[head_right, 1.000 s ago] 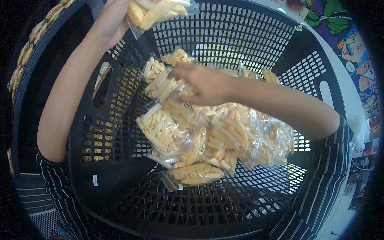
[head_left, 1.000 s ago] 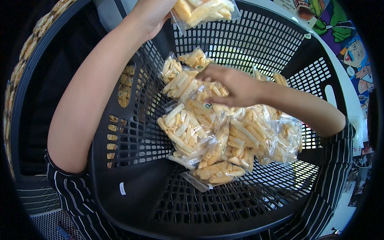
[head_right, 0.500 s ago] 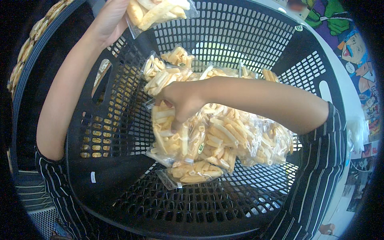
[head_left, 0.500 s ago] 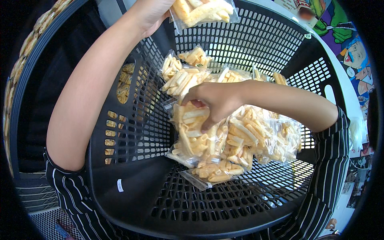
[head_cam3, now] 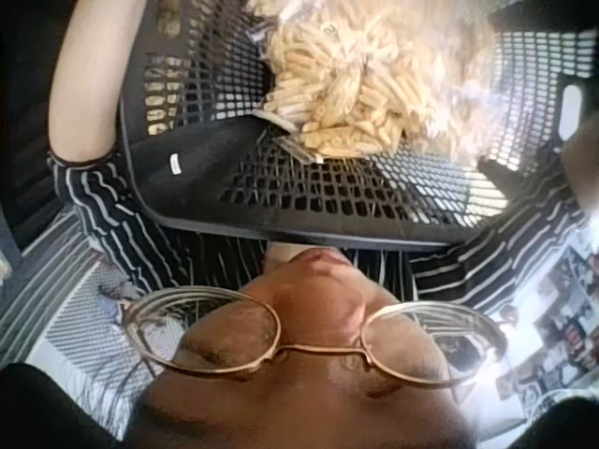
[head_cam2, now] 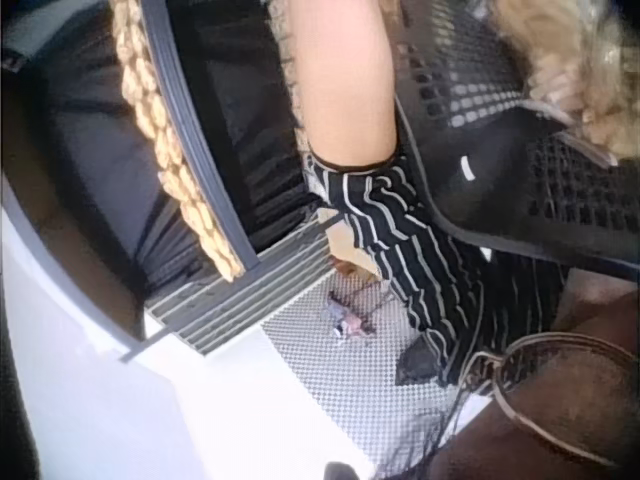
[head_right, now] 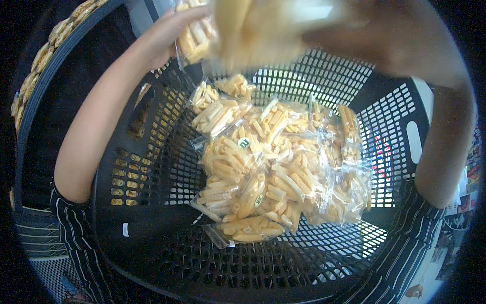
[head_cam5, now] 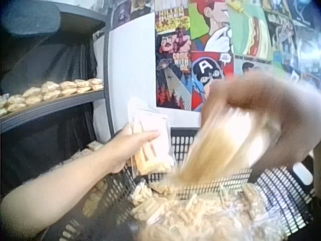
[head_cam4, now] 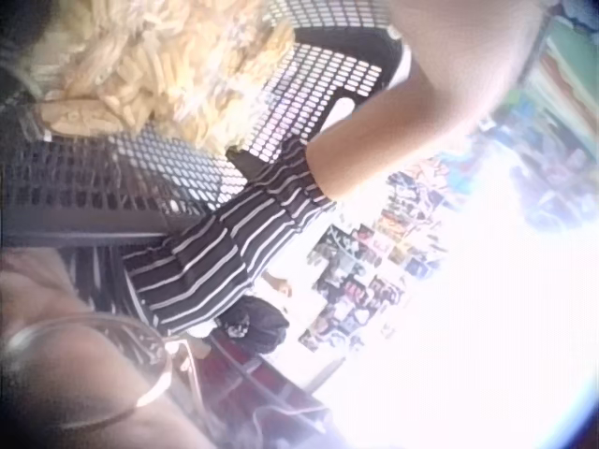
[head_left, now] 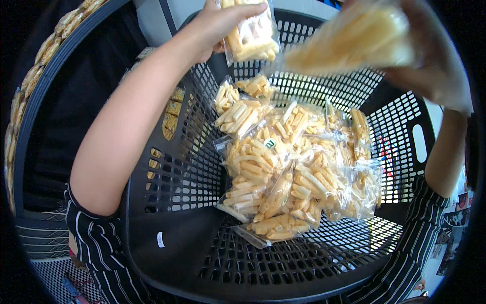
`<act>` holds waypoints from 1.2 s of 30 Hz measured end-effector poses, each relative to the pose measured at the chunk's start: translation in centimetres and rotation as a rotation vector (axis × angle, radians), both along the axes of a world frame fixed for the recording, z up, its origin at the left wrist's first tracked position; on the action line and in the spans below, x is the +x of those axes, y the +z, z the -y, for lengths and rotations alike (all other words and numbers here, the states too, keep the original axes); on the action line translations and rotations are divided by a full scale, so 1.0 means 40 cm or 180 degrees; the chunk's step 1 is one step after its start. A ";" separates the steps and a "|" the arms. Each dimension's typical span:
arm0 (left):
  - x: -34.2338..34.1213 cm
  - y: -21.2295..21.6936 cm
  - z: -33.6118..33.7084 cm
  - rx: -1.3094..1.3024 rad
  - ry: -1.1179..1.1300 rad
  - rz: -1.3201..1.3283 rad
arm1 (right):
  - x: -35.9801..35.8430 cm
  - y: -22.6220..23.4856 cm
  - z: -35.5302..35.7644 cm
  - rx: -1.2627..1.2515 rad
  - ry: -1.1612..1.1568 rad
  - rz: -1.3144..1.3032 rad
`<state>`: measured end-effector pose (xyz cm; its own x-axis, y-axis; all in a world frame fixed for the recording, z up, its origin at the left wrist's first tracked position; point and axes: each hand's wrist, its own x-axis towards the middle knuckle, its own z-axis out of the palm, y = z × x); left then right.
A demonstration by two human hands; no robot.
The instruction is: The person repeatedly picks up packaged snack items from a black plastic basket and places them onto a multi-tiered shelf. They handle the items one at a time, arranging them in neat rows on the shelf.
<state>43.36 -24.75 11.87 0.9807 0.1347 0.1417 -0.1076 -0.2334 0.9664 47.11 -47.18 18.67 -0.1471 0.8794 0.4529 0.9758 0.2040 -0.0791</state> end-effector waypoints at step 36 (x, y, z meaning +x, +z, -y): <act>0.000 0.006 0.060 0.0726 -0.0467 0.1536 | 0.101 -0.081 -0.043 0.2330 -0.1173 -0.1284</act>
<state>43.37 -27.16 12.13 0.8035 -0.0851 0.5892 -0.5728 -0.3803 0.7261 51.16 -45.47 15.42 0.3765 0.3123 0.8722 0.9155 0.0186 -0.4019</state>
